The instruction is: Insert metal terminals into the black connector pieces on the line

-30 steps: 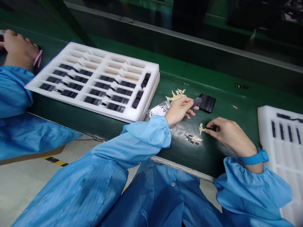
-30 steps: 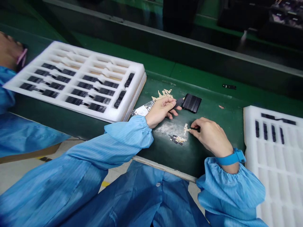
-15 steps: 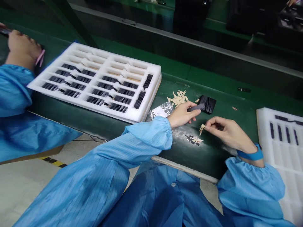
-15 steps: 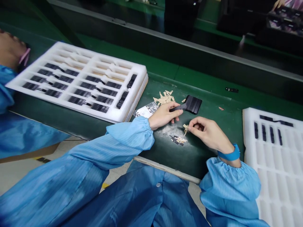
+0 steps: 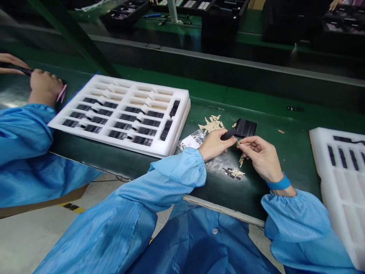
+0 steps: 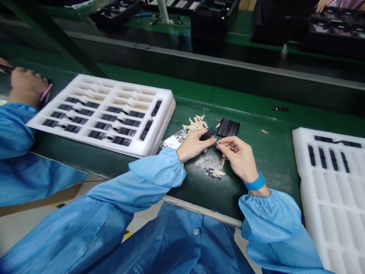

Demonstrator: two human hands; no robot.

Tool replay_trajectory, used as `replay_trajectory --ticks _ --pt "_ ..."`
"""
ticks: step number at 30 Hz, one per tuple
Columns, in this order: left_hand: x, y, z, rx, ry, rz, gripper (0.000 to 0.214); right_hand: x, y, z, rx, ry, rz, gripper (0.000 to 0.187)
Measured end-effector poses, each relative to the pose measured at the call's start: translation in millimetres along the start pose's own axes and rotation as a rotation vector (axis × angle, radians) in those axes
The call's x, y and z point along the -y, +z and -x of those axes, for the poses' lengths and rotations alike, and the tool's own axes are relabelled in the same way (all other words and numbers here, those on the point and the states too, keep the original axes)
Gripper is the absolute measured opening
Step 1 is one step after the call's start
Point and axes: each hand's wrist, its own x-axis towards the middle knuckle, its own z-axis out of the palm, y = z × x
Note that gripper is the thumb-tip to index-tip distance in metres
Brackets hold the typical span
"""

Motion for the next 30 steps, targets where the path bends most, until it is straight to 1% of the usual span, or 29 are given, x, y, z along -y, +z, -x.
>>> replay_trajectory --ticks 5,10,12,15,17,19,21,26,28,30 --pt "-6.3 -1.5 1.8 0.051 -0.032 0.084 0.029 -0.6 1.3 -0.1 0.015 0.016 -0.065 0.033" --pt "-3.2 -1.4 2.0 0.036 -0.029 0.015 0.03 -0.2 0.9 0.5 0.068 0.068 -0.04 0.032" --pt "0.1 -0.3 1.7 0.006 0.003 -0.034 0.029 0.8 3.0 1.9 0.047 0.042 -0.012 0.03" --pt "3.3 1.1 2.2 -0.044 0.104 -0.16 0.026 0.2 7.0 3.9 -0.03 -0.027 0.041 0.026" --pt "3.4 1.1 3.2 -0.049 0.156 -0.236 0.027 -2.1 8.6 4.9 -0.093 -0.07 0.085 0.023" --pt "2.5 0.6 4.5 -0.042 0.18 -0.278 0.029 -4.8 9.1 5.5 -0.131 -0.097 0.126 0.022" --pt "1.6 0.3 5.5 -0.033 0.189 -0.308 0.028 -6.2 9.1 5.9 -0.135 -0.11 0.157 0.022" --pt "-0.9 -0.4 5.5 -0.035 0.206 -0.37 0.023 -3.1 9.3 5.4 -0.09 -0.137 0.192 0.019" --pt "-4.3 -3.7 4.1 -0.064 0.196 -0.408 0.022 -2.2 7.8 4.0 -0.091 -0.128 0.164 0.018" --pt "-9.0 -9.7 2.3 -0.17 0.176 -0.51 0.016 -2.7 5.1 2.1 -0.13 -0.115 0.12 0.018"
